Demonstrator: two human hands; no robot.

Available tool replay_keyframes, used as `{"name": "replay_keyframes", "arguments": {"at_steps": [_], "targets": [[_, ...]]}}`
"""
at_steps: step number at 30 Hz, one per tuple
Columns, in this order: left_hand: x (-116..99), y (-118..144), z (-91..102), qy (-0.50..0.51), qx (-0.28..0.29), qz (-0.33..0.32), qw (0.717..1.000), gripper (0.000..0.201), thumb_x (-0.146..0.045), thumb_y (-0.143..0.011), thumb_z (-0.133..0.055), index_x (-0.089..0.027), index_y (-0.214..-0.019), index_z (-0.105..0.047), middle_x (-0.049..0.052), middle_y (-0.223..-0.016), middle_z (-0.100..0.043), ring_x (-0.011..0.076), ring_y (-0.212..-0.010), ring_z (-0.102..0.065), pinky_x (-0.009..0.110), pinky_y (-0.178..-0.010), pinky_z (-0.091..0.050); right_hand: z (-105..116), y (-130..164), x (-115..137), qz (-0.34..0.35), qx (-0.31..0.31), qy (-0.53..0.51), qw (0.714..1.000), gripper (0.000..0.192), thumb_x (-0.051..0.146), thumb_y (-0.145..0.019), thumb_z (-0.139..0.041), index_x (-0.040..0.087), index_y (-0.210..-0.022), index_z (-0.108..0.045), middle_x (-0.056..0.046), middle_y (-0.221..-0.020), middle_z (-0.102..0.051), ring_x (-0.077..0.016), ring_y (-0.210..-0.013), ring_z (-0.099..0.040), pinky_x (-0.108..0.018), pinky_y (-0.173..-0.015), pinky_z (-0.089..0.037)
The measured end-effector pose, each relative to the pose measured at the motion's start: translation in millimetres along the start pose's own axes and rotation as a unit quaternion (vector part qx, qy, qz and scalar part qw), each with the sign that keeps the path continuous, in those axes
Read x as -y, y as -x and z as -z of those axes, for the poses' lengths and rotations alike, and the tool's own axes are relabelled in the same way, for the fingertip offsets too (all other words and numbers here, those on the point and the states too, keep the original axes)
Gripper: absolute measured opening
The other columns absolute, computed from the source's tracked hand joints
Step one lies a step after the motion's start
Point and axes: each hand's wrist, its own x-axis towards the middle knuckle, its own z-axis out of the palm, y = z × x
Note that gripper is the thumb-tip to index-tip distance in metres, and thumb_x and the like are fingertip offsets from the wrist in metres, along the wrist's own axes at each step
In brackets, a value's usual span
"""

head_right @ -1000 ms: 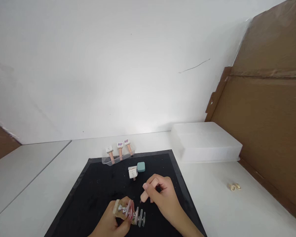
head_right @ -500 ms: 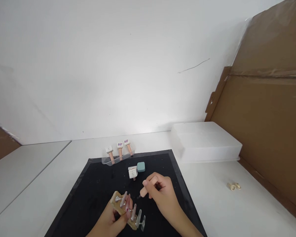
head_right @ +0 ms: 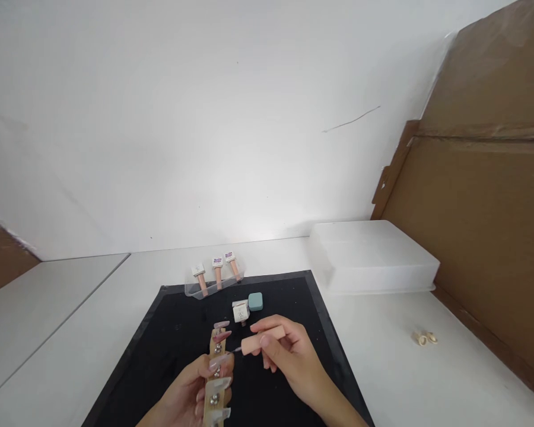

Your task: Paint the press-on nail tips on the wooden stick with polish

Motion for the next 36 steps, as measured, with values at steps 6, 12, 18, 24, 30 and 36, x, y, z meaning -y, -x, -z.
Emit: {"name": "replay_keyframes", "arguments": {"at_steps": [6, 12, 18, 24, 30, 36], "targets": [[2.6, -6.4, 9.0, 0.051, 0.028, 0.037, 0.998, 0.017, -0.023, -0.057, -0.062, -0.015, -0.053, -0.047, -0.012, -0.031, -0.025, 0.0000, -0.029, -0.014, 0.010, -0.030, -0.012, -3.5, 7.1, 9.0, 0.024, 0.054, 0.089, 0.994, 0.018, 0.037, -0.085, -0.057, 0.023, -0.095, -0.064, -0.001, -0.075, -0.055, -0.0120, -0.060, -0.052, -0.022, -0.051, -0.040], [3.4, -9.8, 14.1, 0.069, 0.025, 0.054, 0.996, 0.014, -0.021, -0.056, -0.059, -0.014, -0.050, -0.049, -0.010, -0.030, -0.028, 0.0006, -0.028, -0.015, 0.012, -0.028, -0.013, -4.8, 5.7, 16.3, 0.152, 0.108, 0.151, 0.971, 0.017, 0.024, -0.087, -0.054, 0.027, -0.103, -0.060, -0.003, -0.087, -0.059, -0.0171, -0.079, -0.056, -0.029, -0.069, -0.043], [2.4, -9.2, 12.7, 0.075, 0.026, 0.055, 0.995, 0.021, -0.021, -0.054, -0.060, -0.016, -0.043, -0.042, -0.012, -0.029, -0.023, 0.0002, -0.029, -0.010, 0.011, -0.029, -0.013, -5.9, 3.7, 23.0, 0.166, 0.127, 0.199, 0.957, 0.024, 0.010, -0.082, -0.054, 0.024, -0.100, -0.062, -0.003, -0.084, -0.057, -0.0168, -0.075, -0.056, -0.028, -0.066, -0.044], [0.1, -7.0, 10.5, 0.072, 0.028, 0.052, 0.996, 0.014, -0.021, -0.055, -0.060, -0.014, -0.051, -0.048, -0.012, -0.031, -0.023, 0.0009, -0.031, -0.008, 0.011, -0.030, -0.011, -6.2, 4.1, 24.5, 0.192, 0.106, 0.239, 0.946, 0.029, 0.002, -0.075, -0.053, 0.022, -0.094, -0.063, -0.003, -0.076, -0.056, -0.0170, -0.067, -0.055, -0.028, -0.060, -0.043], [-2.0, -5.5, 8.1, 0.071, 0.040, 0.036, 0.996, 0.012, -0.020, -0.055, -0.059, -0.014, -0.053, -0.049, -0.011, -0.031, -0.024, 0.0008, -0.030, -0.010, 0.011, -0.030, -0.012, -7.1, 1.1, 26.3, 0.226, 0.072, 0.230, 0.944, 0.031, -0.002, -0.070, -0.051, 0.022, -0.087, -0.063, -0.001, -0.071, -0.057, -0.0163, -0.064, -0.053, -0.027, -0.057, -0.041], [-3.3, -2.3, 4.0, 0.057, 0.063, 0.022, 0.996, 0.015, -0.021, -0.056, -0.059, -0.016, -0.051, -0.046, -0.011, -0.032, -0.024, 0.0016, -0.029, -0.011, 0.013, -0.030, -0.012, -1.5, 2.1, 17.0, 0.147, 0.010, 0.133, 0.980, 0.011, 0.016, -0.081, -0.055, 0.022, -0.080, -0.065, -0.001, -0.070, -0.054, -0.0138, -0.057, -0.050, -0.026, -0.053, -0.038]]}}
